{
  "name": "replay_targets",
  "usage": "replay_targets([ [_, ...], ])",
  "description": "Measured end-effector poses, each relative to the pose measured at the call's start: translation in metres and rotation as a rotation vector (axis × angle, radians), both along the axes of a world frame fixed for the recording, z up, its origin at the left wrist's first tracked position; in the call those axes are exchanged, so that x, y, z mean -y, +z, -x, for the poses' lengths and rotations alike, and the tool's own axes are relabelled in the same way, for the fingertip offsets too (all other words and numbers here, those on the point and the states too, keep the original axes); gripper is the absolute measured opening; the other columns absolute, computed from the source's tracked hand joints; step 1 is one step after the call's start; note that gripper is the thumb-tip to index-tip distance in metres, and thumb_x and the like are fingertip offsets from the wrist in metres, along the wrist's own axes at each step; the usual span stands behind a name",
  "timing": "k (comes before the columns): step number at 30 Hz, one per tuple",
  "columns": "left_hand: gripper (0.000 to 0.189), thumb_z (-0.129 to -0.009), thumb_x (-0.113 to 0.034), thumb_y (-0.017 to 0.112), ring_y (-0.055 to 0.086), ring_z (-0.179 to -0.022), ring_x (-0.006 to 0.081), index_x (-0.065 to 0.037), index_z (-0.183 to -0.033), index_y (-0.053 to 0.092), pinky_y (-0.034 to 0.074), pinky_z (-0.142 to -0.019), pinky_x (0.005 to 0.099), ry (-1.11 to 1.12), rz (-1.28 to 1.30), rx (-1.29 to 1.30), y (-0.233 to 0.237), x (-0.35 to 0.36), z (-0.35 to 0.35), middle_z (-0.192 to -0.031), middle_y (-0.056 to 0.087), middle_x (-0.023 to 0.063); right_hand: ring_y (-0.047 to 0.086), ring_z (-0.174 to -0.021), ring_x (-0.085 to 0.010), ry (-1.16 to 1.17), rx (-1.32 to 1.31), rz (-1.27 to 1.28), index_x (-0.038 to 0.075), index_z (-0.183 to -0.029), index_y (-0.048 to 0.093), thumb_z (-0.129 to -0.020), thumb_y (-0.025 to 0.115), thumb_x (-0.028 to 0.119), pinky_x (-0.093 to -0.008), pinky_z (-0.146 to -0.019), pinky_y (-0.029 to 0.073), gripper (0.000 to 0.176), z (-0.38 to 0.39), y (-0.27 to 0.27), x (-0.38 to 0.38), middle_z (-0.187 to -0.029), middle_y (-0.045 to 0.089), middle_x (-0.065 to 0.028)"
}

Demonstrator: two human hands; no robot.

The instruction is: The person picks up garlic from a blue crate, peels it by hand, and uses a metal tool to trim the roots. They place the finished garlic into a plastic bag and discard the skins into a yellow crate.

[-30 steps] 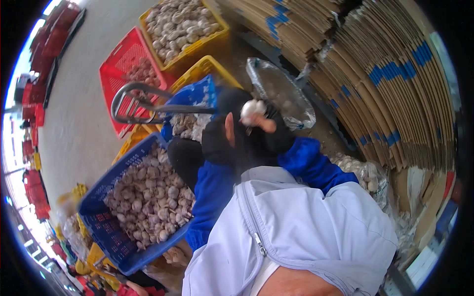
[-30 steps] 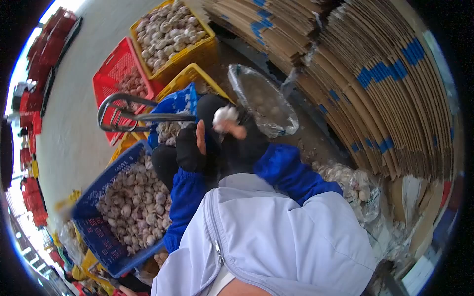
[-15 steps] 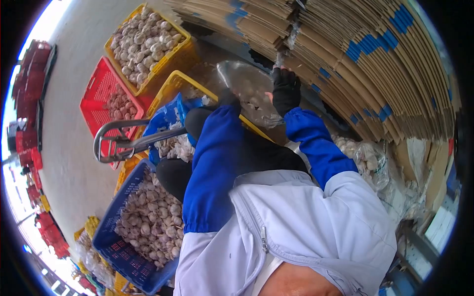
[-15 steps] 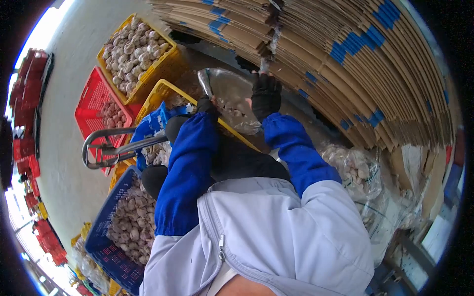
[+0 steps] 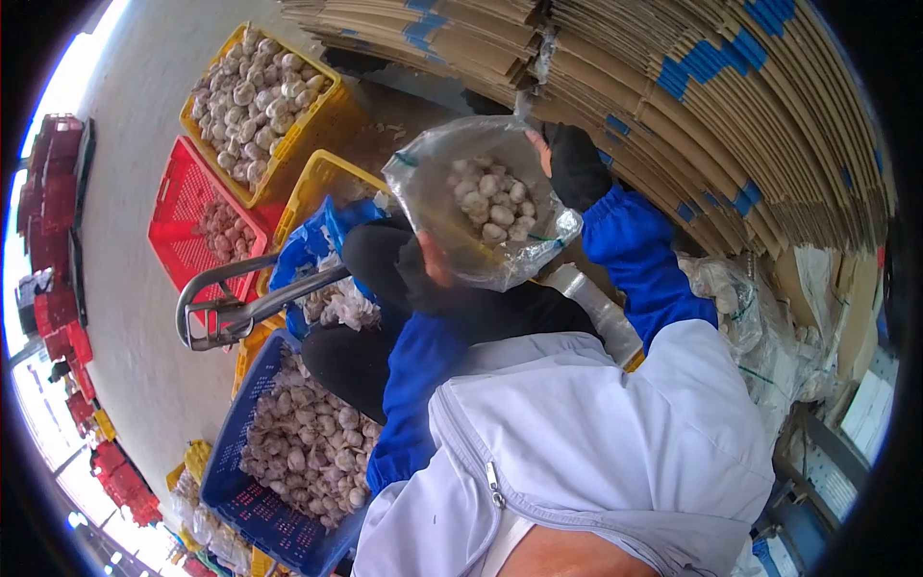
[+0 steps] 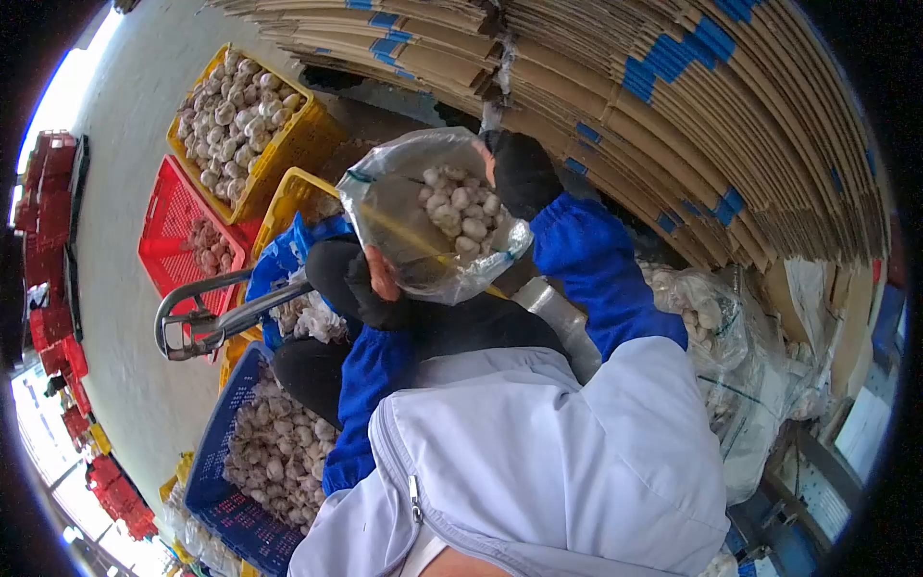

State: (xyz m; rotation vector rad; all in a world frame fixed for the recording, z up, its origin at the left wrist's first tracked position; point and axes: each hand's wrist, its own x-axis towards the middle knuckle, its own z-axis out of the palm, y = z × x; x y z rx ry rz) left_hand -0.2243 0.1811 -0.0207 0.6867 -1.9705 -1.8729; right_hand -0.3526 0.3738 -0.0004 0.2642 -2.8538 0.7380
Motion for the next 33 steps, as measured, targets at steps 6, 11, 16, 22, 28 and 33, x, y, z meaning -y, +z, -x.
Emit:
replay_targets([
  [6,0.035,-0.085,-0.027,0.049,0.047,-0.042,0.0179,-0.002,-0.061,0.053,0.033,-0.041,0.0315,-0.312,0.66,0.104,-0.007,-0.009,-0.004,-0.046,0.045,0.0067,0.053,-0.063,-0.0374,0.066,0.076,-0.034,0.001,-0.071,0.058,-0.083,0.045,0.036,-0.0418,-0.056,0.041,0.038,0.024,-0.024,0.004,-0.067,0.055,-0.0198],
  [11,0.036,-0.085,-0.027,0.048,0.047,-0.041,0.0206,-0.001,-0.061,0.052,0.035,-0.041,0.0345,-0.295,0.081,0.314,0.016,-0.028,-0.023,-0.046,0.046,0.0111,0.053,-0.062,-0.0367,0.197,0.019,-0.03,0.001,-0.071,0.058,-0.084,0.043,0.037,-0.0422,-0.056,0.041,0.041,0.02,-0.014,0.012,-0.068,0.056,-0.0192],
  [16,0.036,-0.084,-0.028,0.048,0.048,-0.043,0.0244,0.001,-0.062,0.052,0.034,-0.043,0.0373,-0.32,0.482,0.118,0.009,-0.025,-0.04,-0.048,0.045,0.0158,0.053,-0.06,-0.0349,0.196,0.02,0.003,0.003,-0.072,0.058,-0.082,0.046,0.033,-0.0423,-0.055,0.041,0.033,0.007,-0.014,0.026,-0.067,0.056,-0.0185],
  [22,0.034,-0.082,-0.024,0.048,0.048,-0.046,0.0321,0.002,-0.061,0.052,0.034,-0.046,0.0411,-0.334,0.506,0.159,0.006,-0.014,-0.029,-0.051,0.047,0.0203,0.054,-0.059,-0.0335,0.327,-0.057,-0.169,0.004,-0.073,0.059,-0.078,0.052,0.032,-0.0417,-0.055,0.042,0.03,0.013,-0.021,0.023,-0.066,0.056,-0.0169],
  [28,0.035,-0.085,-0.027,0.046,0.05,-0.045,0.0195,0.001,-0.067,0.057,0.039,-0.044,0.0307,-0.473,0.249,0.188,0.03,0.007,-0.046,-0.053,0.053,0.0116,0.055,-0.06,-0.0312,0.302,-0.121,-0.315,0.003,-0.079,0.058,-0.076,0.053,0.033,-0.041,-0.054,0.042,0.03,-0.007,0.036,0.027,-0.065,0.056,-0.0161],
  [33,0.028,-0.084,-0.025,0.048,0.054,-0.057,0.0128,0.0,-0.077,0.059,0.042,-0.051,0.0259,-0.081,0.066,0.202,0.044,0.067,-0.114,-0.068,0.058,0.0076,0.055,-0.057,-0.0251,0.412,-0.46,0.28,0.004,-0.087,0.06,-0.078,0.056,0.018,-0.0348,-0.052,0.042,0.017,-0.031,0.086,0.067,-0.07,0.06,-0.0116],
])
